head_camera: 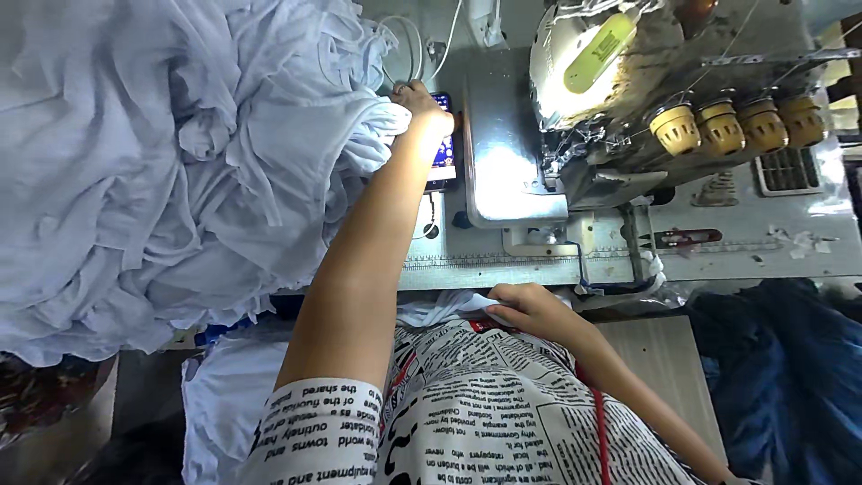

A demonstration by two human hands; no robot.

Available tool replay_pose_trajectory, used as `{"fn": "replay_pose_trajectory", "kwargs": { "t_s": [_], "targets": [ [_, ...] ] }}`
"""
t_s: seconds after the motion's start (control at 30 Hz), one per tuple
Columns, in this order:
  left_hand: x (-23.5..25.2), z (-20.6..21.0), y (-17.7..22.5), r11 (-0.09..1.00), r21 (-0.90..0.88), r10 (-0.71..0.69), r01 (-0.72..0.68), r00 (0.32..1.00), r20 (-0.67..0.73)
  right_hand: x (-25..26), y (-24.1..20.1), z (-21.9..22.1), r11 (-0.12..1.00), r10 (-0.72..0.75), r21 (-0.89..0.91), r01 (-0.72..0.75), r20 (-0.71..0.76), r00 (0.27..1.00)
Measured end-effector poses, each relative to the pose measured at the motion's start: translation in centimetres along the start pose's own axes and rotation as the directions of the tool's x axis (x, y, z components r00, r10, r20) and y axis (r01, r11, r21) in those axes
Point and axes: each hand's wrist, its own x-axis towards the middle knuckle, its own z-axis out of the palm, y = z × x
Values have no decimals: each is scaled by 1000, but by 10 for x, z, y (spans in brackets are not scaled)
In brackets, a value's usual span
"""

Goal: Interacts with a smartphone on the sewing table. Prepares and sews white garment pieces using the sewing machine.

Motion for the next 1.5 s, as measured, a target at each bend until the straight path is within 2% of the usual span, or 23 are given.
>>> {"fn": "replay_pose_trajectory", "kwargs": {
  "t_s": [0.27,0.6,0.7,0.8,0.93,1.0,1.13,1.33,1.5],
  "targets": [
    [-4,-2,-5,999,21,41,-41,999,24,1,-1,1,1000,11,-9,-11,-7,1000],
    [-13,-6,-12,992,-88,94,-92,995,18,1,-1,1,1000,6,-9,-6,-5,1000],
    [-31,-4,-24,956,-83,286,-283,958,21,1,0,1,1000,-4,-7,4,-10,1000],
    [-57,12,-60,860,-117,490,-497,868,-84,1,0,1,1000,-6,-4,6,-11,1000],
    [-71,39,-104,813,-119,521,-569,805,-284,1,-1,1,1000,-15,-17,15,-10,1000],
    [-70,50,-111,815,-70,524,-576,782,-336,1,-1,1,1000,-11,-24,11,-5,1000],
    [-69,53,-106,843,-5,508,-538,798,-324,1,-2,2,999,-5,-40,4,-19,1000],
    [-71,56,-115,817,6,553,-577,781,-290,0,-1,5,999,-8,-42,6,-42,999],
    [-72,58,-121,801,-3,567,-599,760,-318,1,-1,4,999,-3,-36,2,-30,1000]
  ]
}}
